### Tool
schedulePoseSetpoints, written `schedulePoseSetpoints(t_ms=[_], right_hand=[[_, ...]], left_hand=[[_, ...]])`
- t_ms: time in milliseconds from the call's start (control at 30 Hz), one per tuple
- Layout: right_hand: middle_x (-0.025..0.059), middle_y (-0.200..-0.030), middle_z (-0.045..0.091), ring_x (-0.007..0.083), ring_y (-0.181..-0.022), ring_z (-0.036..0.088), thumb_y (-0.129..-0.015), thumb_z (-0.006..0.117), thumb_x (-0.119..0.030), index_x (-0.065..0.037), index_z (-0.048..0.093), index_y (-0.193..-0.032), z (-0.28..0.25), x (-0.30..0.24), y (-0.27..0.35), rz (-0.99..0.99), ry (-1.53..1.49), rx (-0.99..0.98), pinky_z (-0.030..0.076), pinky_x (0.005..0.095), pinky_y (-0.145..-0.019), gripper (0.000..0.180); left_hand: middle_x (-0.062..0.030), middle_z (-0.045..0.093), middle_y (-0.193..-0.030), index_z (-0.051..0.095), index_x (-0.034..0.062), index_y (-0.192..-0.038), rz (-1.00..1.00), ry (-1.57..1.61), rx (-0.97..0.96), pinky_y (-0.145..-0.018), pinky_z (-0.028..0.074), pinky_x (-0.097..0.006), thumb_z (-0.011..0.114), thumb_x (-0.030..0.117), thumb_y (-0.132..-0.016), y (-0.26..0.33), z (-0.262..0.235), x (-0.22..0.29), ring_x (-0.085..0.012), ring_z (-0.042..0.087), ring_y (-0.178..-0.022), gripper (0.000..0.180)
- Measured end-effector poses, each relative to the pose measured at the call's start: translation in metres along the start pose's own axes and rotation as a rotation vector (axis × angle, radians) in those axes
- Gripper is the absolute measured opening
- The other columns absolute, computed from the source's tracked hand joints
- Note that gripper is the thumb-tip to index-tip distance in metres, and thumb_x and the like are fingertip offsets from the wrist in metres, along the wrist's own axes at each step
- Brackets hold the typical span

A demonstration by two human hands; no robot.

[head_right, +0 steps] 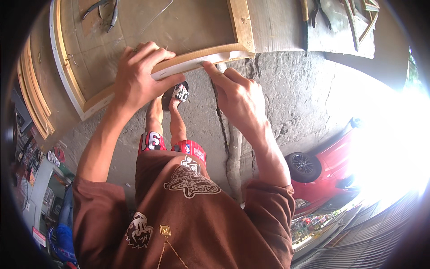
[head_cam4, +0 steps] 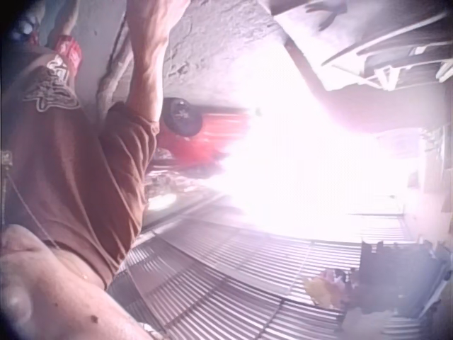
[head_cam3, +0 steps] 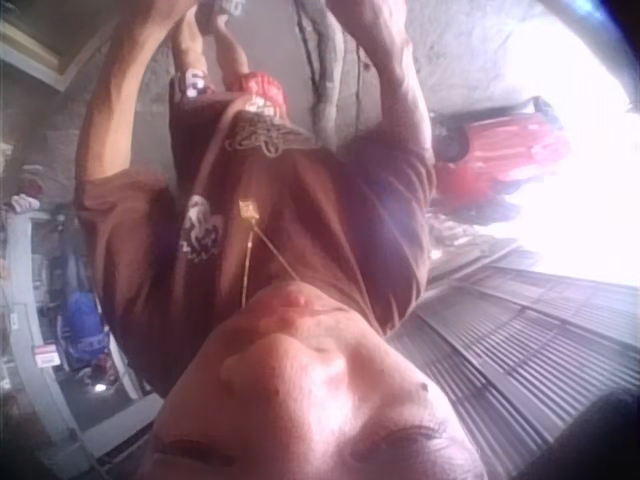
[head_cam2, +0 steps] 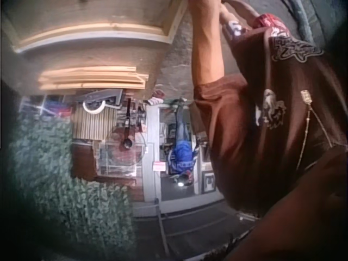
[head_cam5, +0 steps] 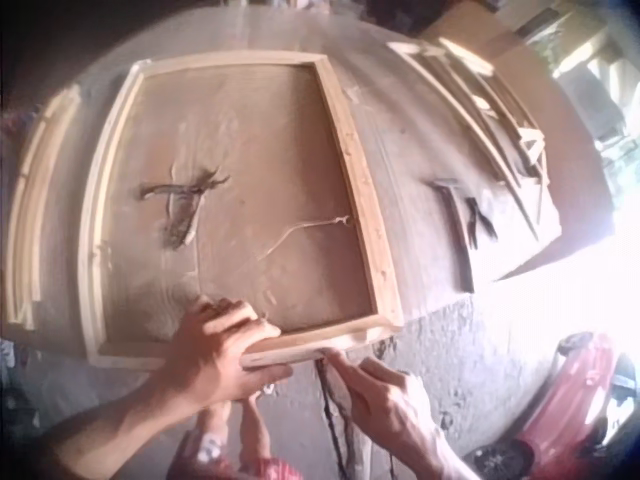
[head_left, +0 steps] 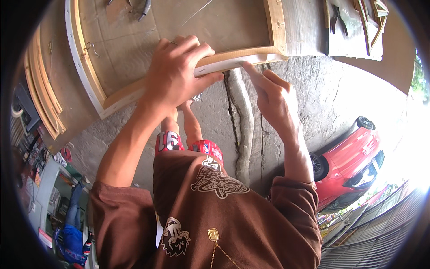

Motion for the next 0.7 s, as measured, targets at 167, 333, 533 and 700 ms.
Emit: schedulePoseSetpoints(t_ms=[167,333,533,700], right_hand=[[0.0054,-0.069,0.055,0.0258,-0.055,0.059,-0.077,0.059,0.001,-0.018,0.062,-0.122,-0.007,0.007,-0.012,-0.148,0.068,-0.109,0.051,0.0364,-0.052,0.05],[0.0069,-0.068,0.053,0.0241,-0.054,0.058,-0.077,0.058,0.005,-0.015,0.062,-0.122,-0.016,0.01,-0.027,-0.209,0.06,-0.239,0.048,0.0356,-0.051,0.05],[0.0031,-0.07,0.053,0.018,-0.053,0.059,-0.08,0.057,-0.007,-0.012,0.06,-0.122,-0.015,-0.017,-0.024,-0.322,0.537,-0.287,0.05,0.0338,-0.043,0.042],[0.0039,-0.069,0.049,0.0185,-0.05,0.054,-0.081,0.057,-0.012,-0.006,0.058,-0.123,0.001,-0.036,-0.012,-0.228,0.732,-0.224,0.047,0.0363,-0.042,0.043]], left_hand=[[0.0014,0.059,-0.079,0.067,0.0091,-0.089,-0.014,0.02,0.002,-0.069,0.038,-0.033,0.081,0.038,-0.064,-0.001,-0.001,-0.001,-0.0174,0.058,-0.076,0.04],[0.002,0.058,-0.078,0.068,0.0096,-0.088,-0.053,0.042,0.001,-0.069,0.038,-0.033,0.08,0.039,-0.064,-0.001,-0.002,-0.001,-0.0164,0.058,-0.076,0.039],[-0.0001,0.059,-0.087,0.069,0.0089,-0.092,-0.117,0.067,-0.098,-0.075,0.038,-0.035,0.078,0.037,-0.066,-0.001,-0.002,0.0,-0.0171,0.055,-0.084,0.039],[-0.0008,0.06,-0.089,0.068,0.0087,-0.094,-0.088,0.07,-0.131,-0.076,0.038,-0.036,0.075,0.038,-0.069,-0.004,-0.003,0.0,-0.02,0.054,-0.084,0.04]])
Point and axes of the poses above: each hand's wrist, its own y-axis away from the middle knuckle, its own z-axis out of the palm, x = y × z, the point moved 4 cm from there along -y, towards the middle knuckle
